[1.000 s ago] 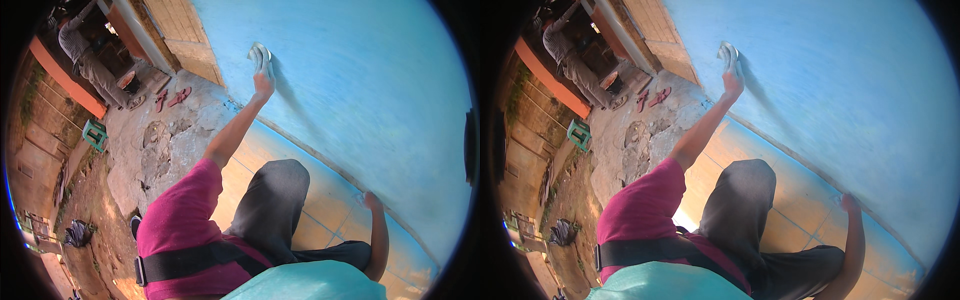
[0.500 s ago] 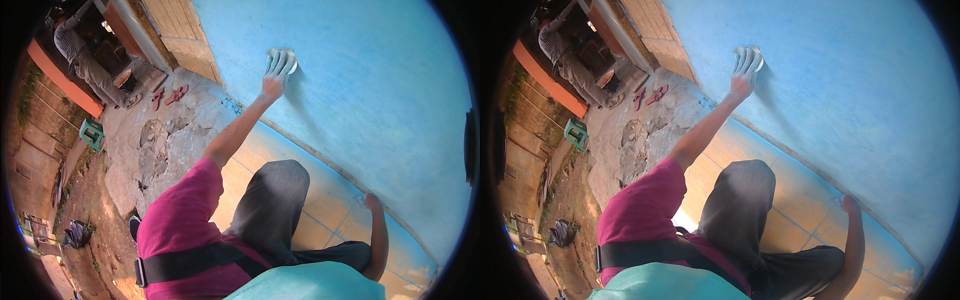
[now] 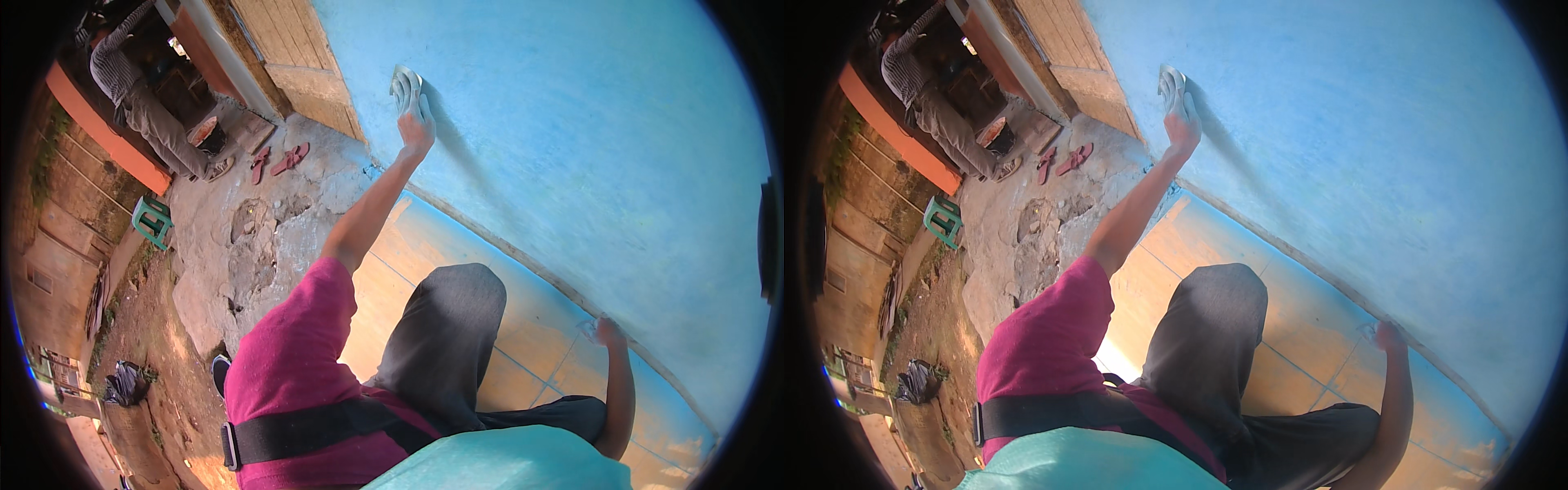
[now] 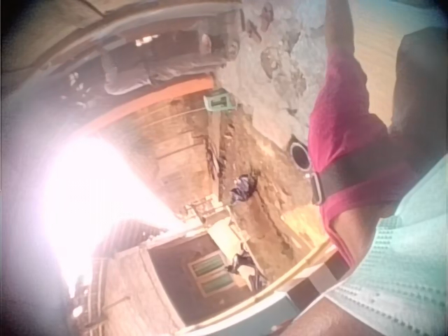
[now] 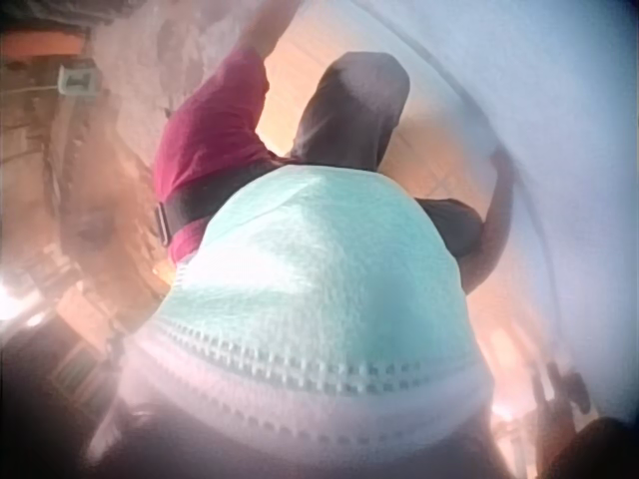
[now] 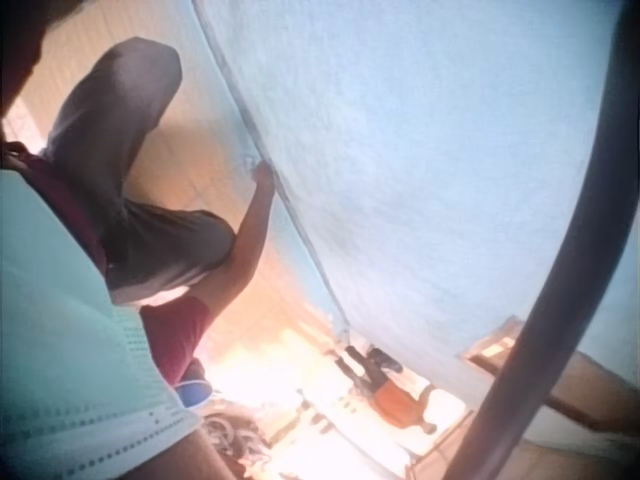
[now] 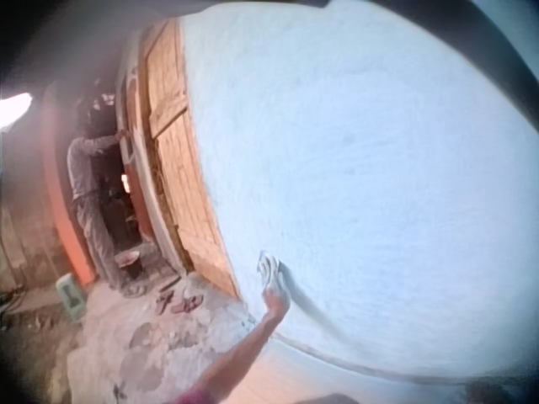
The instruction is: The person wipes a light blue wall with cloths held in both hands, moving in broad strokes across the surface. The person occasionally shifts position and reaches toward the upper wall and window frame while continuing to wipe.
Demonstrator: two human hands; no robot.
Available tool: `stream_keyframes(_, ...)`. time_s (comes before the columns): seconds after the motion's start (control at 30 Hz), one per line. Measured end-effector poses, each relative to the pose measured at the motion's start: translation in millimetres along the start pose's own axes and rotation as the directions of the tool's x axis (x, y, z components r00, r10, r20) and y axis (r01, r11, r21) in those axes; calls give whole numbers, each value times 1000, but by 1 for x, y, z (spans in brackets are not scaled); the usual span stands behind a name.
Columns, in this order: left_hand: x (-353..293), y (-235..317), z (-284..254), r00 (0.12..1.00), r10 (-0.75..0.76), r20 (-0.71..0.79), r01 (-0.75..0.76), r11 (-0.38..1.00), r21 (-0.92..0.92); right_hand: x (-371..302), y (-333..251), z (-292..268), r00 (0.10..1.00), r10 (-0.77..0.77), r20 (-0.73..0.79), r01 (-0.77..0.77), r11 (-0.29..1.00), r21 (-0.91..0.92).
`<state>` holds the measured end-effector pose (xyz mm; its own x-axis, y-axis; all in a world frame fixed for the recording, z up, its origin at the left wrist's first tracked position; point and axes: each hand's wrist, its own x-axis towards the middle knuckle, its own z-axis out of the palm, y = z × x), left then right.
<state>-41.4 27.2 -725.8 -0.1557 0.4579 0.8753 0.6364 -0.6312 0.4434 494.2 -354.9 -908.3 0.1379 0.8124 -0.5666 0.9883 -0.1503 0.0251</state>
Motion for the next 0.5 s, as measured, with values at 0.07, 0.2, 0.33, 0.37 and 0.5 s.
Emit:
stream_keyframes(0.07, 9, 18, 7, 998, 61, -24, -61, 998, 13, -3, -1, -1, 1000, -15, -16, 14, 1000, -14)
stream_keyframes(0.2, 18, 52, 12, 945, 327, 34, -327, 945, 9, -1, 3, 6, 999, -13, -52, 14, 1000, 13)
stream_keyframes(0.33, 22, 40, 5, 908, 408, 91, -412, 911, 28, 1, 13, 14, 992, -49, -114, 48, 999, -14)
stream_keyframes(0.37, 23, 29, 2, 908, 409, 96, -414, 910, 39, 0, 13, 14, 987, -85, -134, 81, 996, -35)
stream_keyframes(0.5, 27, 4, -5, 950, 309, 42, -311, 944, 105, -2, 3, 4, 997, -61, -36, 61, 998, -3)
